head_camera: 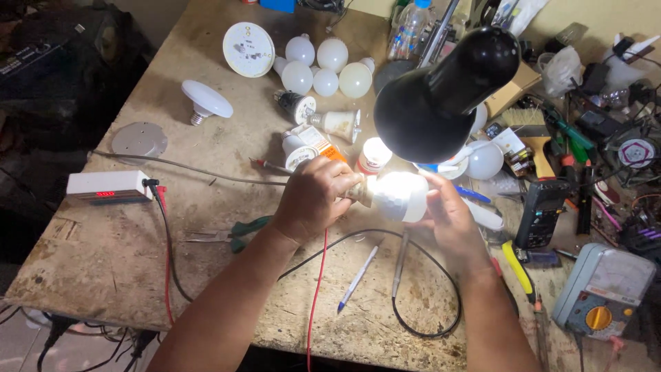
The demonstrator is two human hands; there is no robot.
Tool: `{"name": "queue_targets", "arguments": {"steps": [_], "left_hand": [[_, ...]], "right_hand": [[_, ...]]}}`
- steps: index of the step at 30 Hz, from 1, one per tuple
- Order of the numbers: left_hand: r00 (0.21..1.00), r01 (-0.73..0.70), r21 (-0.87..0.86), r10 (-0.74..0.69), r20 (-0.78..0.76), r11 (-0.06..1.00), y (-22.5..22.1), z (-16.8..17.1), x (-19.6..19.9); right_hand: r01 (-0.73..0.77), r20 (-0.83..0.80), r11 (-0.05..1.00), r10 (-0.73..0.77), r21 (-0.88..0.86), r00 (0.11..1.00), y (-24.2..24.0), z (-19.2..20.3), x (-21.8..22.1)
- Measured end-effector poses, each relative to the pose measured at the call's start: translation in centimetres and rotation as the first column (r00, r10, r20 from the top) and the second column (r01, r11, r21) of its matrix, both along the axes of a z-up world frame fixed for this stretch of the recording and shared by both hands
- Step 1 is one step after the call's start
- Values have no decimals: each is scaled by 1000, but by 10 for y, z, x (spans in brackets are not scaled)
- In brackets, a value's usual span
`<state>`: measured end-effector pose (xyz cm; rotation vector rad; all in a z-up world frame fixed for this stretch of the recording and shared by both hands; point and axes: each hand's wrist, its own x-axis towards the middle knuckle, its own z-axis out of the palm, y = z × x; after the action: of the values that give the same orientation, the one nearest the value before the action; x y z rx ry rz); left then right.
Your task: Repairing and testing LED light bulbs by applying adhesive and checking electrical connections at a workbench.
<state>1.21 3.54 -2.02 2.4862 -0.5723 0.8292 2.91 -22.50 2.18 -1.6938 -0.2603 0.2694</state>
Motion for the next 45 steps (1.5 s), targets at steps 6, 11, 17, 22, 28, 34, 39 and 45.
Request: {"name": "queue_targets", "arguments": {"steps": [6, 11, 17, 22, 28, 34, 39, 45], "left_hand": [[1000, -27, -7, 27, 3, 1000, -3, -11, 5], [1000, -24, 6, 24, -8, 1000, -5, -6, 1], [998, -39, -8, 38, -45, 999, -2, -15, 6], [997, -52, -8, 52, -63, 999, -2, -11, 4], [995, -44, 2, 45, -86, 999, -3, -8, 4], [994, -57, 4, 57, -96, 998, -2, -5, 5], [993, -42, 22, 44, -109, 999, -2, -7, 2], [991, -57, 33, 61, -118, 998, -4, -7, 2]], "right_hand": [[-126, 1, 992, 126, -24, 992, -15, -4, 8], [-42, -156, 990, 21, -132, 988, -36, -37, 21], [-6, -14, 1000, 6, 26, 1000, -25, -37, 23], [-130, -19, 991, 130, 21, 991, -23, -19, 14], [-58, -70, 983, 46, -175, 996, -32, -40, 25], [-84, -1, 993, 84, -83, 996, -12, 4, 5], [-165, -87, 985, 160, -51, 983, -21, -13, 9], [7, -108, 963, -38, -270, 993, -30, -18, 17]]}}
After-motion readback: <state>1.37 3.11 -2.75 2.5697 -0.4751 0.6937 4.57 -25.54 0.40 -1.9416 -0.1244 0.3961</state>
